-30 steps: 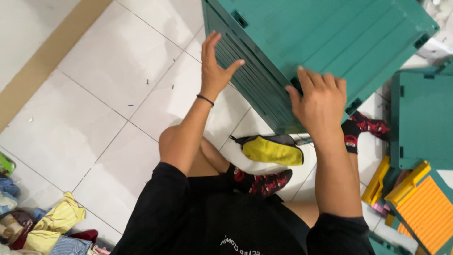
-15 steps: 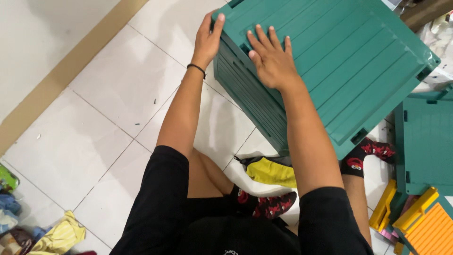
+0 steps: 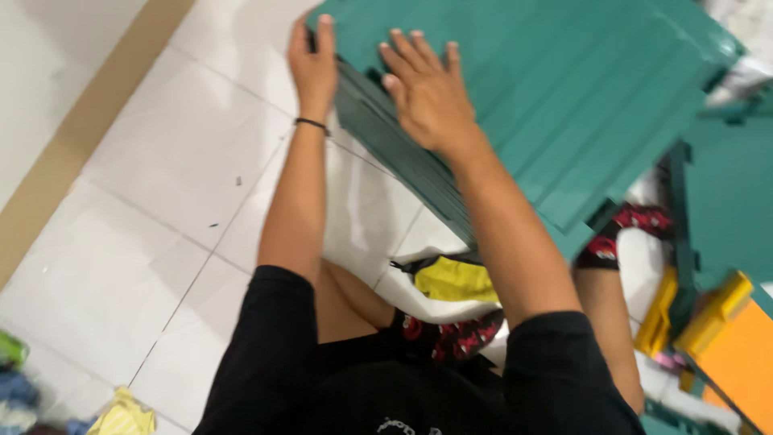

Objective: The person sits on the floor and assembles a green plastic crate by unfolding its sides and securing the latches. They wipe the interior with a yellow cloth, then insert a yellow drawer into the bottom of the crate.

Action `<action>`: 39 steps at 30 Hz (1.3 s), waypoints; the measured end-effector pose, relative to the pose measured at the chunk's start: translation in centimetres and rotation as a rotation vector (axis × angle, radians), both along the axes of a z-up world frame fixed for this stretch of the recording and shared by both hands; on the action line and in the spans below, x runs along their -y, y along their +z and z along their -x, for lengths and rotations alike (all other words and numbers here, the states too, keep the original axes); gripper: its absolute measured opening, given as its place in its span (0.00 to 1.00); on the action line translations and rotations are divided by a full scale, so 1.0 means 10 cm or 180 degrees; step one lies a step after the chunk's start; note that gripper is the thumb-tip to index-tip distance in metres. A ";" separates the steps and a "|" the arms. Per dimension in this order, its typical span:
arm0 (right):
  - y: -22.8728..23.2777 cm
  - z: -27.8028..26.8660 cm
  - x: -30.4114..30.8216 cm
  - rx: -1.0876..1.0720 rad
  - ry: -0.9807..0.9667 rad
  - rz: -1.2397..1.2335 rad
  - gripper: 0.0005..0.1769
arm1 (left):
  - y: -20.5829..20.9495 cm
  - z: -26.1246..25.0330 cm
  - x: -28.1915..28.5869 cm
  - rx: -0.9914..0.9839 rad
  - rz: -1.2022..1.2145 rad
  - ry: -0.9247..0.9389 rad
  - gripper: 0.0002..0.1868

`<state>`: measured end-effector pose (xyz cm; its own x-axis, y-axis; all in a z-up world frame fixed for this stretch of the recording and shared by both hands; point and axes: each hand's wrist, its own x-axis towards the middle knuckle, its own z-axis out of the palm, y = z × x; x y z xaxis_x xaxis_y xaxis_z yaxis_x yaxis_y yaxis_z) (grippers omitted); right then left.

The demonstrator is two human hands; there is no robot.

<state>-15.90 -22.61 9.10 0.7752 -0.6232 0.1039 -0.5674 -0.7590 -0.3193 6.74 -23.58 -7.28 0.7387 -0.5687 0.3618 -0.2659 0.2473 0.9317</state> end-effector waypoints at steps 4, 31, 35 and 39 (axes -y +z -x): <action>0.11 0.51 -0.25 0.0982 0.0138 -0.0524 0.27 | 0.19 -0.04 -0.09 0.0398 -0.0253 0.0363 0.24; -0.24 2.54 -0.53 0.0742 -0.0872 -0.0068 0.31 | 1.39 2.45 -1.00 0.2938 -0.0414 -0.2513 0.27; -0.70 3.15 -0.32 0.3650 -0.1548 -0.0414 0.23 | 1.40 2.32 -1.17 0.2992 -0.0212 -0.2572 0.25; -1.36 3.49 -0.26 0.3949 -0.2622 -0.1149 0.27 | 1.31 2.56 -1.37 0.3204 -0.0235 -0.2157 0.35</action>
<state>-50.79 -20.02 -4.48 -0.2459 -0.9563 0.1582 -0.0234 -0.1573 -0.9873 -18.83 -9.85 5.83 -0.3090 -0.7741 0.5525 -0.7159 0.5717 0.4007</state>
